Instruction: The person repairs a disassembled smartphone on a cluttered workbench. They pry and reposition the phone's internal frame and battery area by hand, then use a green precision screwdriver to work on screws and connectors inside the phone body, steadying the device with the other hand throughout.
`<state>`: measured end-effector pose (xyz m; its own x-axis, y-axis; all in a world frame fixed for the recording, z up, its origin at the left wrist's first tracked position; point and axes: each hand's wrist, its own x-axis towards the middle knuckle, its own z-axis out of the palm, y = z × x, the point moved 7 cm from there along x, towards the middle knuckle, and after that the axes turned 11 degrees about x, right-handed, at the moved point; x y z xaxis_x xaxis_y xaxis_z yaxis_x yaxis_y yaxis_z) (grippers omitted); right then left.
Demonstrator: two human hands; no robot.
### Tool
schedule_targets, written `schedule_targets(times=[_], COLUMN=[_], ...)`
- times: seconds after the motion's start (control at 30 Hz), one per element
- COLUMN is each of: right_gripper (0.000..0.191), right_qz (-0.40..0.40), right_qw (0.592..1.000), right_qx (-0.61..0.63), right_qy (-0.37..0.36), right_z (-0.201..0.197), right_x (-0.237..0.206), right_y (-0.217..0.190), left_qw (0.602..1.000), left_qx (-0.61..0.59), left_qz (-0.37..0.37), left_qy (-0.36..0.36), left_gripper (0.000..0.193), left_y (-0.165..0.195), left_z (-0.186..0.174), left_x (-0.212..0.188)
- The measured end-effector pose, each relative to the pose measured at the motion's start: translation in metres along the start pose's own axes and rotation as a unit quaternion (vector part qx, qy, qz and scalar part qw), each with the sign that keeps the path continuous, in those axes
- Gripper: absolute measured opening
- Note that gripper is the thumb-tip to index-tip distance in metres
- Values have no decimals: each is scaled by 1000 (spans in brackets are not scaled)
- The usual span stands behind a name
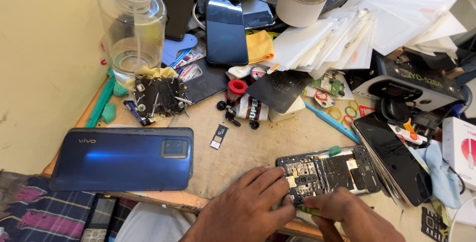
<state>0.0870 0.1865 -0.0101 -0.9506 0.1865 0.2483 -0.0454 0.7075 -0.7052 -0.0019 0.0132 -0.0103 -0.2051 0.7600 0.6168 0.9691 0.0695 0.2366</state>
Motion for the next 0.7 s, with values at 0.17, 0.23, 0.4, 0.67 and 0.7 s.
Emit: schedule_targets(times=[0.17, 0.23, 0.4, 0.67, 0.7], right_gripper=[33, 40, 38, 34, 34], right_qz=[296, 265, -38, -10, -5], right_qw=[945, 955, 993, 998, 997], right_qx=[-135, -130, -38, -53, -49], right_qy=[33, 10, -102, 37, 59], right_z=[2, -2, -9, -3, -1], right_x=[-5, 10, 37, 6, 2], right_y=[17, 2, -43, -43, -45], left_qw=[1000, 1000, 999, 999, 999], left_qx=[1, 11, 0, 4, -4], left_qz=[-3, -12, -33, -38, -43], left_qy=[-4, 7, -4, -10, -19], left_gripper=[16, 12, 17, 16, 16], left_y=[0, 0, -2, 0, 0], left_z=[-4, -9, -11, -10, -8], left_x=[4, 6, 7, 7, 7])
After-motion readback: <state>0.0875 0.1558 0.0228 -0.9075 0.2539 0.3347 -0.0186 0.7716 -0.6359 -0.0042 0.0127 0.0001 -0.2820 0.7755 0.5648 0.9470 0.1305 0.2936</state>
